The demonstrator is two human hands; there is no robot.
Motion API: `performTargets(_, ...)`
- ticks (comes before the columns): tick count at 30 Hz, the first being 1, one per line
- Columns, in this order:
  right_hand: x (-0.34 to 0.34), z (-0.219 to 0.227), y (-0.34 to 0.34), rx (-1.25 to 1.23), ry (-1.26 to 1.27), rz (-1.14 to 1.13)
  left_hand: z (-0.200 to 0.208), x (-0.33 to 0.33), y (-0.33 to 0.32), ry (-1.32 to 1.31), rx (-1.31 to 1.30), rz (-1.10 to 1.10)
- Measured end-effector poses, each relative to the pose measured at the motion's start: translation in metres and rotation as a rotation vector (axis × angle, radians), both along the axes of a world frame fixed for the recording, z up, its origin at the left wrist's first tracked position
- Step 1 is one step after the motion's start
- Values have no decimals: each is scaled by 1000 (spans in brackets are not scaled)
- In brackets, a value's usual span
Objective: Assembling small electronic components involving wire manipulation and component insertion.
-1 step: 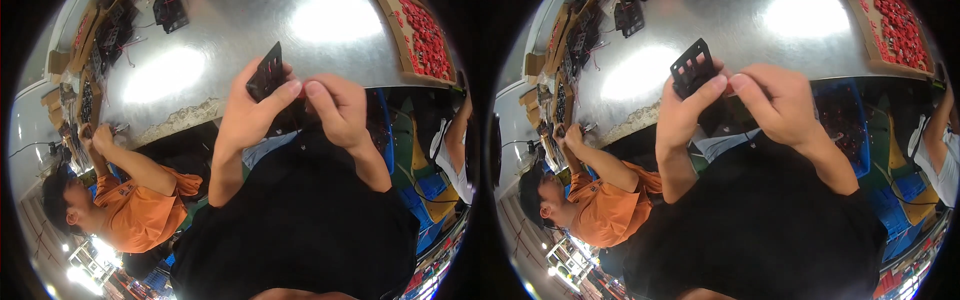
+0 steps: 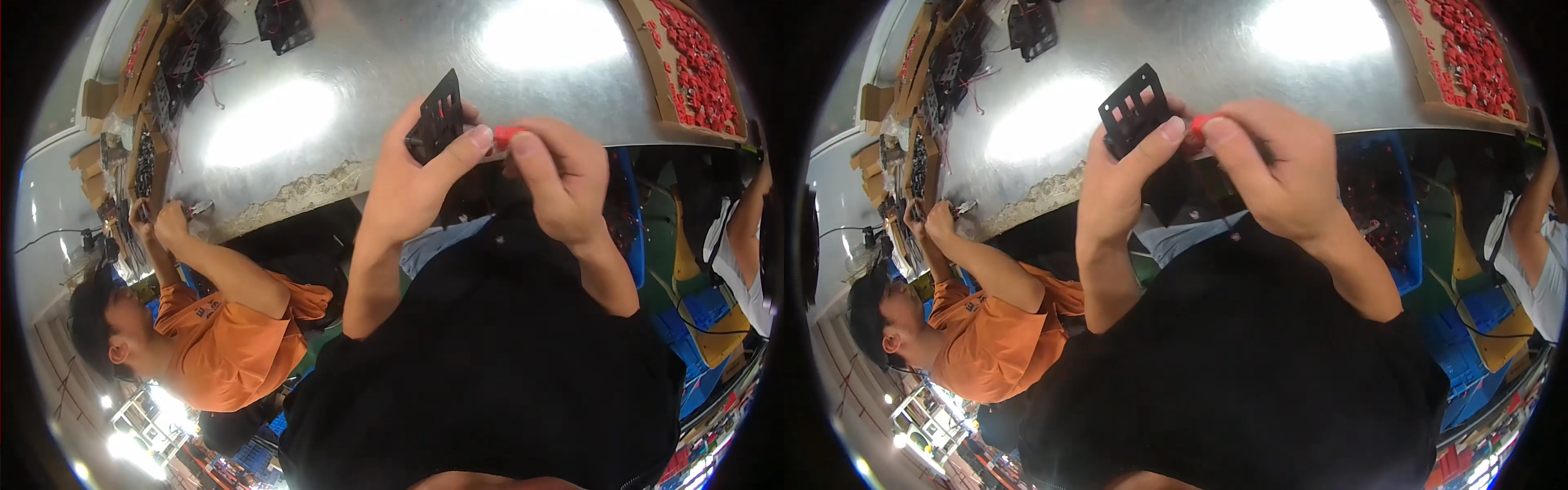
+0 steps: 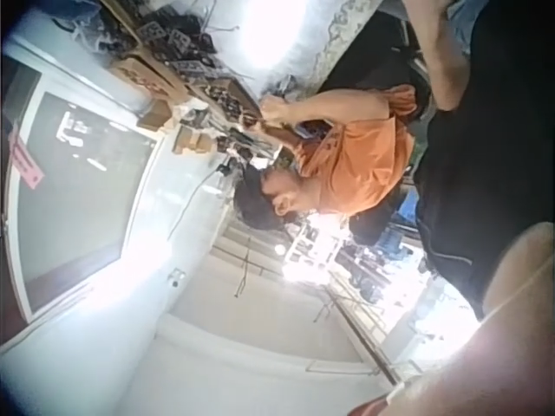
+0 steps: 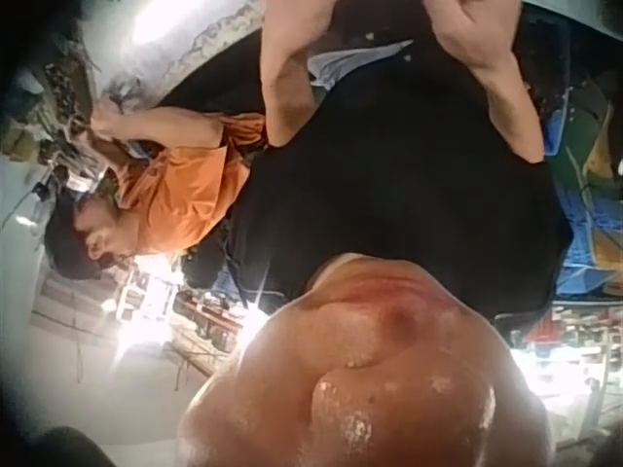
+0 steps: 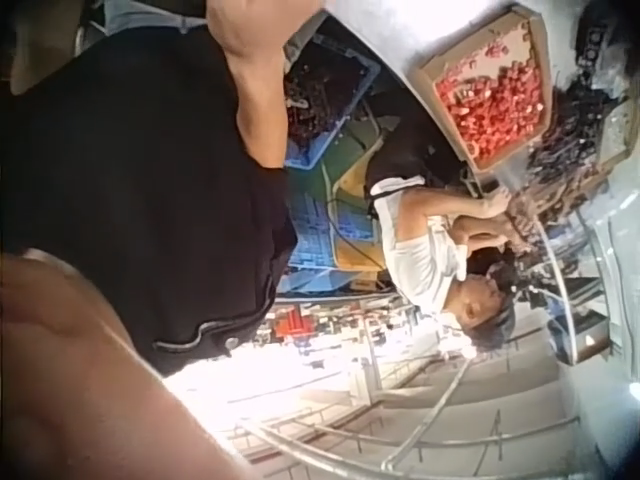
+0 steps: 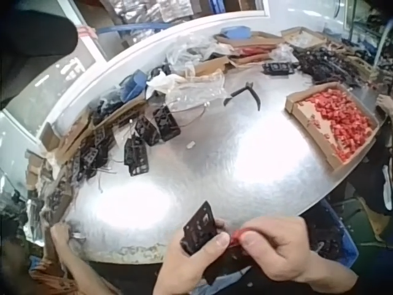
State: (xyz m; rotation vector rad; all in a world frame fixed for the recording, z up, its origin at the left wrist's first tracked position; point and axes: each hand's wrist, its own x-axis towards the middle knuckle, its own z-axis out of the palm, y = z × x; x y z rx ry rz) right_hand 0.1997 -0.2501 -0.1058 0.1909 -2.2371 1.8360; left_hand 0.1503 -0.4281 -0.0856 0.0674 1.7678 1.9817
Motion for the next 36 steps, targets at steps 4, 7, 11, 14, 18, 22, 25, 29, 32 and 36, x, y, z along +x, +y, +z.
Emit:
performTargets(4,-2,13,-14,-392,-76,-71,-7,4,-4,-223,240,82)
performTargets(7,-4,16,-17,-478,-163,42,-7,7,-12,-269,425,-59)
performTargets(11,-3,16,-19,-415,-197,52,4,16,-4,-157,221,-71)
performTargets(14,-4,13,-23,-377,-207,8,-1,17,-1,-112,153,-67)
performTargets(18,-11,10,-13,3,-12,-25,-5,14,-4,71,10,-41)
performTargets(22,-19,3,2,444,165,71,0,5,-12,59,-262,-144)
performTargets(25,-22,-2,7,634,227,106,3,-3,-15,21,-328,-210)
performTargets(29,-23,-2,8,645,348,90,7,-11,-17,-106,-283,-256)
performTargets(32,-27,-3,8,776,436,38,7,-14,-13,-138,-283,-273)
performTargets(36,-30,-3,9,838,474,59,5,-16,-12,-151,-261,-294)
